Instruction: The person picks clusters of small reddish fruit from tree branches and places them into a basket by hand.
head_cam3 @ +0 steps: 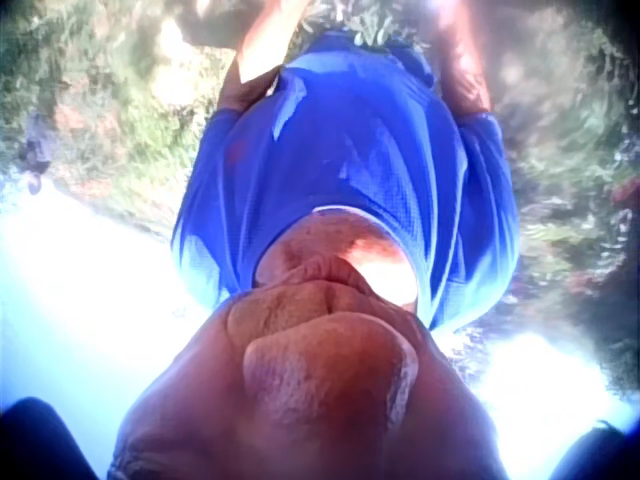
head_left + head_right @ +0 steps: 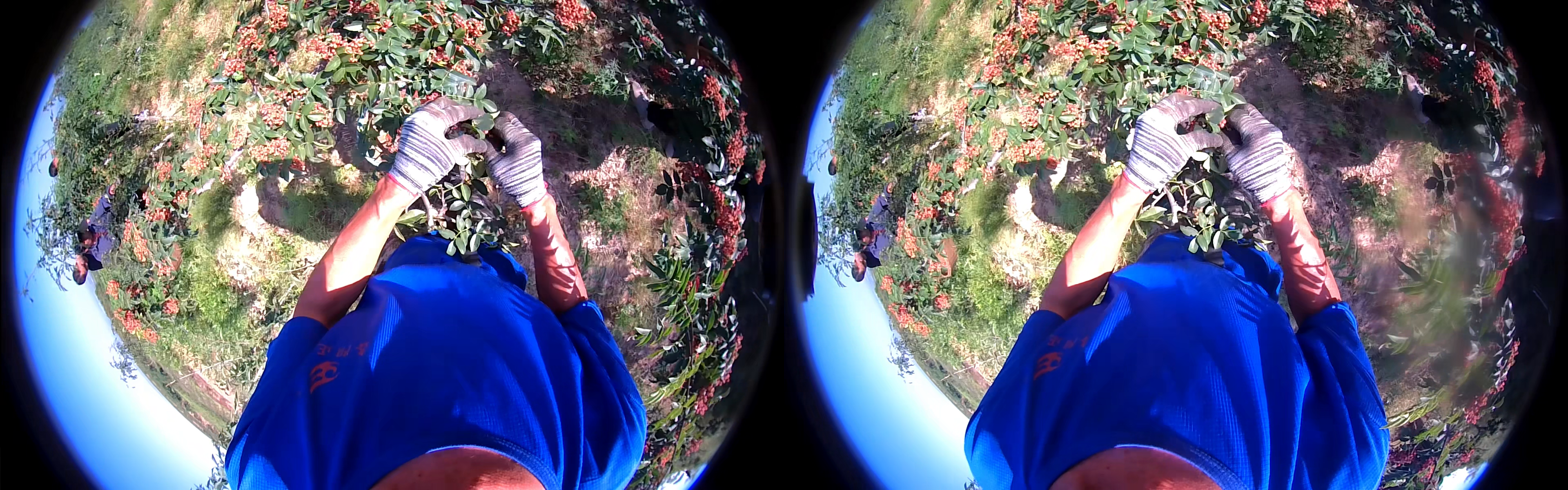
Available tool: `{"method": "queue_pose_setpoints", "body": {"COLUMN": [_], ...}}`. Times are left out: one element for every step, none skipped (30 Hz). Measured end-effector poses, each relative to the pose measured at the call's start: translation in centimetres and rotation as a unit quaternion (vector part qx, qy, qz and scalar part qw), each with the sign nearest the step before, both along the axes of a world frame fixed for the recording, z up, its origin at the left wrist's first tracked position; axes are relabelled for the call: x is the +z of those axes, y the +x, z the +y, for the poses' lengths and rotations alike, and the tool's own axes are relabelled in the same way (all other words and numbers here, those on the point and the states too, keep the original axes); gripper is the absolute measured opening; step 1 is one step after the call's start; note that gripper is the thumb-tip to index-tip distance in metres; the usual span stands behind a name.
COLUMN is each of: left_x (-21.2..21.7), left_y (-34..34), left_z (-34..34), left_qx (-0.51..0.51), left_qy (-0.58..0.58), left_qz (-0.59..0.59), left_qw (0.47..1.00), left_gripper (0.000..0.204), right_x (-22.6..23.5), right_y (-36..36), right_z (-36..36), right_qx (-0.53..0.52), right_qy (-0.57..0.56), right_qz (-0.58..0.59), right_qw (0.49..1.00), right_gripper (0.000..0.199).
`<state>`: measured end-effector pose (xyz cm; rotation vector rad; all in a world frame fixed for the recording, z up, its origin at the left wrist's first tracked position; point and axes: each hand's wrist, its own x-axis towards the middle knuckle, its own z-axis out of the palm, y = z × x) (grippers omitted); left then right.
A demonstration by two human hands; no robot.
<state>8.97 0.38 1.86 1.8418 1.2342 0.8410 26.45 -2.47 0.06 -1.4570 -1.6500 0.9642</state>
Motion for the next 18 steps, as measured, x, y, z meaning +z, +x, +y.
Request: {"method": "queue_pose_setpoints", "body": {"left_x": [0.0, 0.0, 0.2, 0.4, 0.6, 1.0, 1.6, 2.2, 2.8, 3.4, 4.2, 4.9, 5.7, 6.5, 7.3, 7.8, 8.1, 8.1], "left_y": [-0.2, -0.4, -0.6, -0.6, -0.7, -0.8, -1.3, -1.7, -2.3, -3.1, -4.2, -5.9, -8.1, -10.7, -13.5, -16.1, -18.0, -19.3], "left_z": [-0.3, -0.4, -0.5, -0.7, -0.8, -0.9, -1.3, -1.9, -2.2, -2.6, -3.6, -4.5, -5.3, -6.2, -7.2, -8.6, -10.1, -11.8], "left_qx": [0.016, 0.034, 0.044, 0.086, 0.104, 0.123, 0.157, 0.153, 0.166, 0.185, 0.213, 0.293, 0.315, 0.343, 0.344, 0.341, 0.354, 0.336], "left_qy": [0.002, 0.000, 0.018, 0.016, -0.007, -0.056, -0.119, -0.074, -0.054, -0.057, -0.002, -0.033, -0.002, 0.017, 0.047, 0.096, 0.061, -0.042], "left_qz": [0.014, 0.030, 0.008, 0.001, -0.046, -0.070, -0.098, -0.115, -0.100, -0.077, -0.082, -0.089, -0.119, -0.146, -0.080, -0.021, -0.100, -0.313], "left_qw": [1.000, 0.999, 0.999, 0.996, 0.993, 0.988, 0.976, 0.979, 0.980, 0.978, 0.974, 0.951, 0.941, 0.928, 0.934, 0.935, 0.928, 0.887], "left_gripper": [0.040, 0.036, 0.032, 0.017, 0.017, 0.017, 0.018, 0.018, 0.018, 0.017, 0.014, 0.010, 0.013, 0.016, 0.019, 0.023, 0.025, 0.023], "right_x": [0.3, 0.6, 1.0, 1.4, 1.8, 2.2, 2.5, 2.8, 3.0, 3.1, 3.3, 3.5, 3.8, 4.2, 4.6, 5.2, 5.9, 6.7], "right_y": [-0.2, -0.5, -0.7, -1.0, -1.4, -1.7, -2.2, -2.8, -3.4, -4.2, -5.0, -5.4, -6.0, -7.0, -8.1, -9.2, -10.7, -12.0], "right_z": [0.3, 0.5, 0.6, 0.6, 0.5, 0.3, 0.1, -0.1, -0.6, -1.1, -1.6, -1.8, -2.4, -2.9, -3.8, -4.4, -5.2, -6.0], "right_qx": [0.016, 0.023, 0.027, 0.028, 0.026, 0.018, 0.009, 0.002, -0.015, -0.026, -0.024, -0.022, -0.054, -0.095, -0.103, -0.096, -0.076, -0.075], "right_qy": [0.009, 0.010, 0.012, 0.004, 0.049, 0.071, 0.046, 0.036, 0.031, 0.038, 0.058, 0.063, -0.035, -0.151, -0.136, -0.104, -0.099, -0.110], "right_qz": [-0.032, -0.031, -0.032, -0.043, -0.054, -0.029, -0.025, -0.019, -0.018, -0.015, -0.005, -0.053, 0.006, 0.044, 0.162, 0.116, 0.156, 0.176], "right_qw": [0.999, 0.999, 0.999, 0.999, 0.997, 0.997, 0.999, 0.999, 0.999, 0.999, 0.998, 0.996, 0.998, 0.983, 0.972, 0.983, 0.980, 0.975], "right_gripper": [0.024, 0.024, 0.023, 0.023, 0.018, 0.016, 0.015, 0.015, 0.015, 0.015, 0.014, 0.017, 0.017, 0.017, 0.017, 0.015, 0.015, 0.015]}}
